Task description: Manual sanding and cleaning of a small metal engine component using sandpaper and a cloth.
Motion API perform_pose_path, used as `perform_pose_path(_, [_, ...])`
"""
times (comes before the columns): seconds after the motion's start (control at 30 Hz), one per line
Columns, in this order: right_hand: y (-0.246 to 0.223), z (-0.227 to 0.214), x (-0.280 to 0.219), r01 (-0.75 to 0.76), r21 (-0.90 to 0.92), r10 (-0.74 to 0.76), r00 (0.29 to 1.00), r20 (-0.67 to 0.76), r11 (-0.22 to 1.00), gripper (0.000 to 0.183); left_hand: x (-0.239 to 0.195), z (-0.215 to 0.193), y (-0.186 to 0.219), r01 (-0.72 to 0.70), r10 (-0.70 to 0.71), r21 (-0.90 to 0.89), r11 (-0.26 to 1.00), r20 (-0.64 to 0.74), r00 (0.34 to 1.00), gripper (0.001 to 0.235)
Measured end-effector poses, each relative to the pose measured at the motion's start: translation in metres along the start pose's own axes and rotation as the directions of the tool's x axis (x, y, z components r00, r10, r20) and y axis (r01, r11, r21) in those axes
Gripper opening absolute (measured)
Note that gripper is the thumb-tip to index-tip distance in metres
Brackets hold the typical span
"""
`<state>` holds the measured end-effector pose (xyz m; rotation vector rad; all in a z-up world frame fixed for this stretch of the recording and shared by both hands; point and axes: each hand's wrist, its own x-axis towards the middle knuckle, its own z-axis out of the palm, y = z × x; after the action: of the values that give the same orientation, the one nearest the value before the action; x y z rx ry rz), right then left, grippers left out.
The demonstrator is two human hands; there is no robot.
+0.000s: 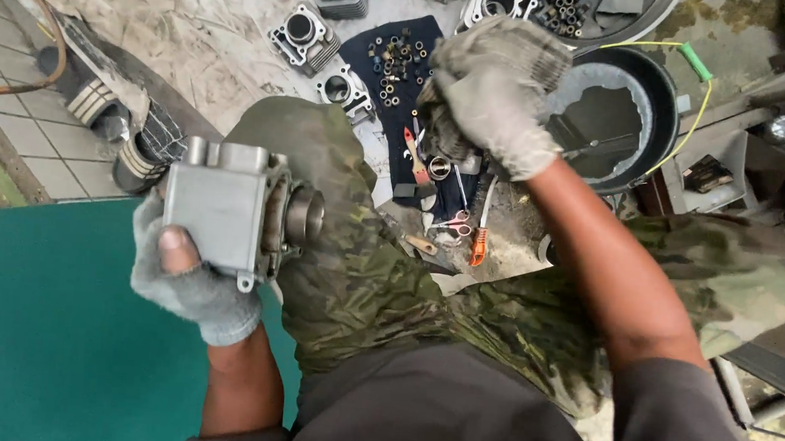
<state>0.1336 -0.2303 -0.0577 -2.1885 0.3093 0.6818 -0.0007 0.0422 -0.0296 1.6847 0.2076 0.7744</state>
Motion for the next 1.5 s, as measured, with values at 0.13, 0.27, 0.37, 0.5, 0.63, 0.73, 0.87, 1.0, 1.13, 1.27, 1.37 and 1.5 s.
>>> perform_pose_path(0.13, [0.027,0.042,0.056,0.182,-0.195,-0.190,0.982,-0.021,0.964,0.039,-0.003,-0.009,-0.010,-0.142,0.139,0.066,0.988,0.048,0.989,0.052])
perform_pose_path(0.27, [0.026,0.068,0.082,0.040,-0.173,-0.025,0.996,0.087,0.984,0.042,-0.010,-0.014,-0.018,-0.134,0.134,0.009,0.991,-0.008,0.991,0.047])
perform_pose_path(0.37, [0.064,0.102,0.125,0.351,-0.240,-0.337,0.937,0.098,0.905,0.049,-0.010,-0.015,-0.015,-0.135,0.137,0.062,0.989,-0.030,0.990,0.047])
perform_pose_path(0.5, [0.016,0.089,0.090,0.087,-0.333,0.047,0.926,0.374,0.939,0.054,-0.002,-0.010,-0.013,-0.181,0.180,0.082,0.980,0.016,0.984,0.048])
perform_pose_path(0.63, [0.074,0.140,0.150,0.682,-0.731,-0.094,0.727,0.680,-0.020,0.056,-0.001,-0.022,-0.024,-0.162,0.162,0.056,0.985,0.015,0.987,0.048])
perform_pose_path(0.73, [0.043,0.106,0.123,0.046,-0.374,0.051,0.968,0.244,0.926,0.059,-0.004,-0.038,-0.033,-0.160,0.167,-0.183,0.970,0.025,0.986,0.010])
perform_pose_path(0.87, [0.081,0.113,0.136,0.121,-0.179,-0.139,0.985,-0.097,0.976,0.067,0.010,-0.037,-0.011,0.373,-0.308,-0.614,0.696,0.213,0.927,0.023])
perform_pose_path(1.0, [0.184,0.154,0.143,-0.055,-0.413,0.029,0.997,-0.067,0.909,0.046,0.018,-0.032,-0.011,0.493,-0.325,-0.642,0.587,0.371,0.870,0.031])
perform_pose_path(1.13, [0.299,0.251,0.135,0.353,-0.752,-0.237,0.935,0.264,0.556,0.030,0.018,-0.032,-0.015,0.482,-0.332,-0.627,0.612,0.349,0.876,0.031])
perform_pose_path(1.27, [0.292,0.292,0.131,0.071,-0.429,-0.062,0.997,0.036,0.901,0.027,0.018,-0.033,-0.021,0.469,-0.336,-0.610,0.639,0.327,0.883,0.030])
perform_pose_path(1.37, [0.302,0.326,0.145,-0.442,-0.006,0.442,0.895,0.061,0.897,0.053,0.020,-0.035,-0.026,0.457,-0.330,-0.601,0.656,0.316,0.890,0.030])
perform_pose_path(1.5, [0.322,0.368,0.171,-0.652,0.118,0.652,0.757,0.047,0.749,0.059,0.023,-0.041,-0.039,0.433,-0.310,-0.588,0.684,0.302,0.901,0.030])
